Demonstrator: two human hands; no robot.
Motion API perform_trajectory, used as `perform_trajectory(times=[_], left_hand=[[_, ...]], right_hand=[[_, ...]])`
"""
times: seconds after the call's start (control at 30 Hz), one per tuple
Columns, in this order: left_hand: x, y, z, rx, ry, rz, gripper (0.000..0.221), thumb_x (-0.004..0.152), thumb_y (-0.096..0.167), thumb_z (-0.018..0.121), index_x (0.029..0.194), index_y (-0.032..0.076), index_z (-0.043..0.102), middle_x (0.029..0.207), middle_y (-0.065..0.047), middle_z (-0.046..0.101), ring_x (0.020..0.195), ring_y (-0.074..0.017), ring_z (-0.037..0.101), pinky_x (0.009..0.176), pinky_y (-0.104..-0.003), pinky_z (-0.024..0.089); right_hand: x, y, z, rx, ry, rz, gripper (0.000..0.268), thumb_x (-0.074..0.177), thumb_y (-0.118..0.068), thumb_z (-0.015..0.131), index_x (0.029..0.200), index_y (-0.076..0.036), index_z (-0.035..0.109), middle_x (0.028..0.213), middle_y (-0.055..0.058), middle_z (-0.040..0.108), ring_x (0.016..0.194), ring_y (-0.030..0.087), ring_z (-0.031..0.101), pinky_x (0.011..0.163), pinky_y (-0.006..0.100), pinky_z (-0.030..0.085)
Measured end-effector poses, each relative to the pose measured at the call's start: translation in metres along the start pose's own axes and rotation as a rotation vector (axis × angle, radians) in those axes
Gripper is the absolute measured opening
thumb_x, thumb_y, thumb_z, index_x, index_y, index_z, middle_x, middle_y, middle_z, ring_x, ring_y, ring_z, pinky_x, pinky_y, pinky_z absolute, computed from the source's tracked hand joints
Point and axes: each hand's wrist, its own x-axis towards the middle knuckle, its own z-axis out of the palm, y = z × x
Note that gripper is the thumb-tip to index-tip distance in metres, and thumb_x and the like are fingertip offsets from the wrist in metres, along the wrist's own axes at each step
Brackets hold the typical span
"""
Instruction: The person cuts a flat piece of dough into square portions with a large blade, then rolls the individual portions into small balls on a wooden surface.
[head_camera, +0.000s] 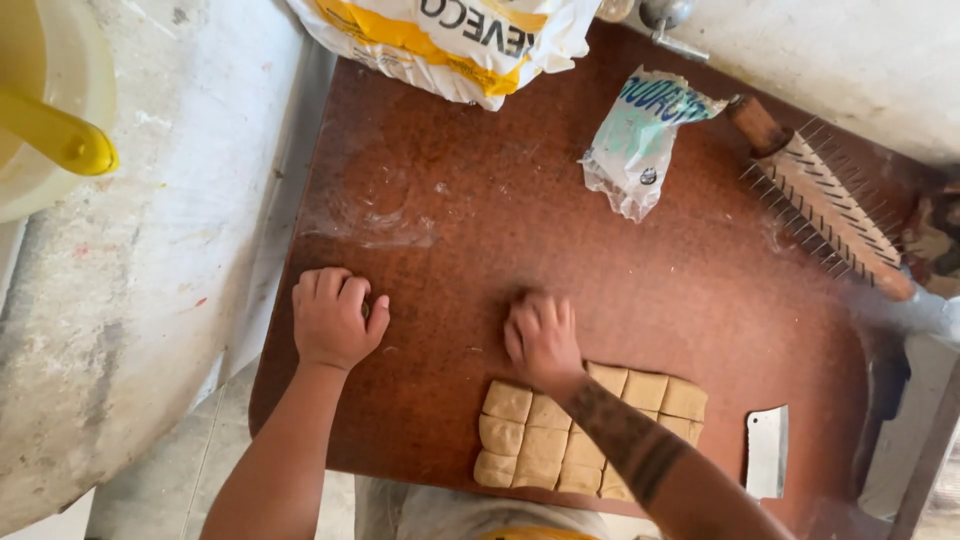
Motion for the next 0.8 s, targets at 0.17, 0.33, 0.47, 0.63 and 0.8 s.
perform_trajectory(times=[0.17,0.33,0.47,0.63,0.8], left_hand=[[0.000,-0.001,0.002,0.003,0.012,0.009,0.034,0.093,0.053,0.053,0.084,0.021,0.058,0.092,-0.001,0.052,0.090,-0.0254,0.056,0.073,-0.038,0.041],[0.003,0.001,-0.001,0.000,0.037,0.013,0.037,0.098,0.054,0.046,0.085,0.021,0.057,0.092,0.000,0.051,0.089,-0.0241,0.055,0.073,-0.037,0.041],[0.000,0.001,-0.005,-0.021,0.007,0.009,0.036,0.096,0.054,0.048,0.084,0.021,0.058,0.091,-0.001,0.051,0.087,-0.0247,0.055,0.072,-0.037,0.041],[0.000,0.001,-0.001,-0.010,0.015,0.000,0.034,0.092,0.053,0.053,0.085,0.021,0.059,0.091,-0.001,0.052,0.088,-0.0249,0.055,0.073,-0.038,0.040],[0.004,0.003,-0.006,-0.032,0.019,0.002,0.039,0.097,0.056,0.046,0.083,0.021,0.057,0.089,-0.001,0.051,0.085,-0.0259,0.054,0.072,-0.038,0.039]], right_hand=[[0.033,0.079,-0.004,-0.147,-0.029,-0.173,0.023,0.092,-0.044,0.061,0.090,-0.021,0.060,0.099,0.004,0.051,0.094,0.032,0.051,0.079,0.045,0.041],[0.052,0.017,0.005,-0.227,0.161,0.178,0.015,0.092,-0.027,0.064,0.095,-0.013,0.058,0.094,0.008,0.047,0.099,0.040,0.055,0.078,0.047,0.046],[0.004,0.051,-0.003,-0.061,-0.077,-0.189,0.024,0.089,-0.041,0.064,0.087,-0.017,0.063,0.092,0.007,0.055,0.093,0.035,0.055,0.078,0.046,0.045],[0.092,0.054,0.000,-0.238,0.112,-0.159,0.053,0.093,-0.063,0.057,0.084,-0.011,0.059,0.096,0.010,0.050,0.089,0.033,0.049,0.076,0.045,0.039],[0.006,0.028,0.016,0.007,0.025,0.017,0.036,0.098,-0.039,0.063,0.122,-0.012,0.061,0.119,0.024,0.052,0.112,0.056,0.050,0.095,0.063,0.042]])
